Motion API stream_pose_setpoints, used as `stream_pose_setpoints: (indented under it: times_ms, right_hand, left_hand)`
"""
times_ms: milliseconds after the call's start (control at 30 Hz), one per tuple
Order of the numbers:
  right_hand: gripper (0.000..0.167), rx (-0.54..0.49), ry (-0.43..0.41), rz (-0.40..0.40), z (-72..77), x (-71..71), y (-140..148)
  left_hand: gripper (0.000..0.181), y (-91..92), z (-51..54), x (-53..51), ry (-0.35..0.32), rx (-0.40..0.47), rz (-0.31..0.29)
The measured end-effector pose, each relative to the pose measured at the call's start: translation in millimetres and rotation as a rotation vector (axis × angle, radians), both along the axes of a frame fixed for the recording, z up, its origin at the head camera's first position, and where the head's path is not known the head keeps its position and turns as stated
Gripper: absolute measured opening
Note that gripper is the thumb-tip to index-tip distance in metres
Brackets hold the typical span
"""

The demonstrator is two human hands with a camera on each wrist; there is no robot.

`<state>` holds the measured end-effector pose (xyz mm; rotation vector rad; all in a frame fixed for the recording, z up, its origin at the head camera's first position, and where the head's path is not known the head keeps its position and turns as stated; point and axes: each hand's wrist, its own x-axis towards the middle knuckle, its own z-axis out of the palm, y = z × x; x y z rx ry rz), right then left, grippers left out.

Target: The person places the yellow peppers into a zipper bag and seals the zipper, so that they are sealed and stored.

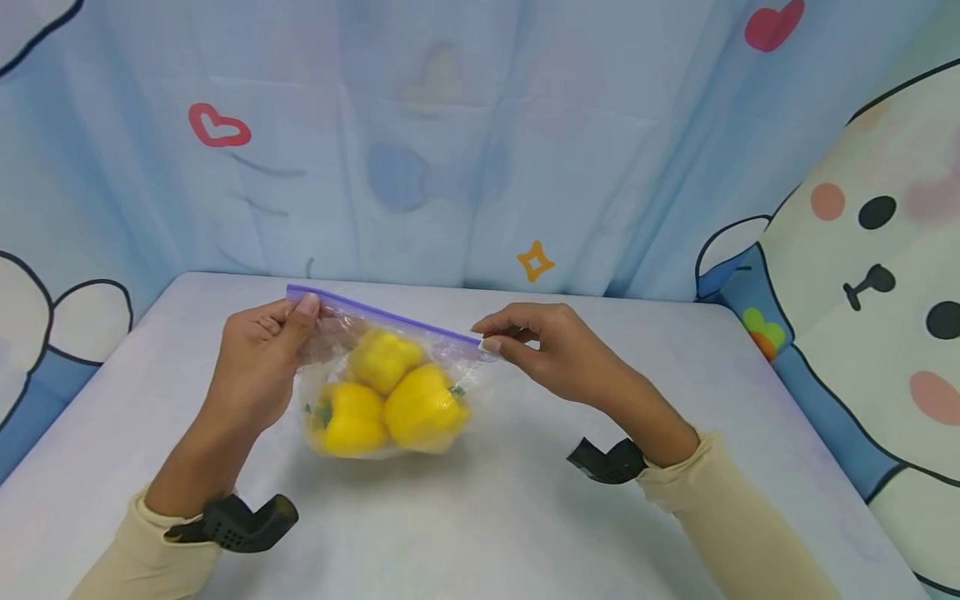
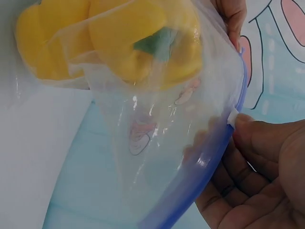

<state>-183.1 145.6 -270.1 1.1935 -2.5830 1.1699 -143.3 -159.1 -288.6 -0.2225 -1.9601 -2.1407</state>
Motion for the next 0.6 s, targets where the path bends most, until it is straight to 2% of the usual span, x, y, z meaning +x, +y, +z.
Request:
stream_pose_setpoints:
  times_ms: [167,467,600]
  right_hand:
    - [0.026,-0.034,0.007,0.025,-2.6,3.0,-3.9]
    - [0.013,-0.005,0.008,0.026,-3.7,3.3,-4.2]
    - [0.011,-0.049,0.048,0.029,-3.4,1.8,0.0]
  left_hand:
    - [0.027,-0.2,0.2,-0.4,-0.016,0.071,0.014]
    - [0.027,0.3,1.3,0.4,-0.033,0.071,0.008]
    - [0.029,0.5,1.9,0.7,-0.03,0.025,0.008]
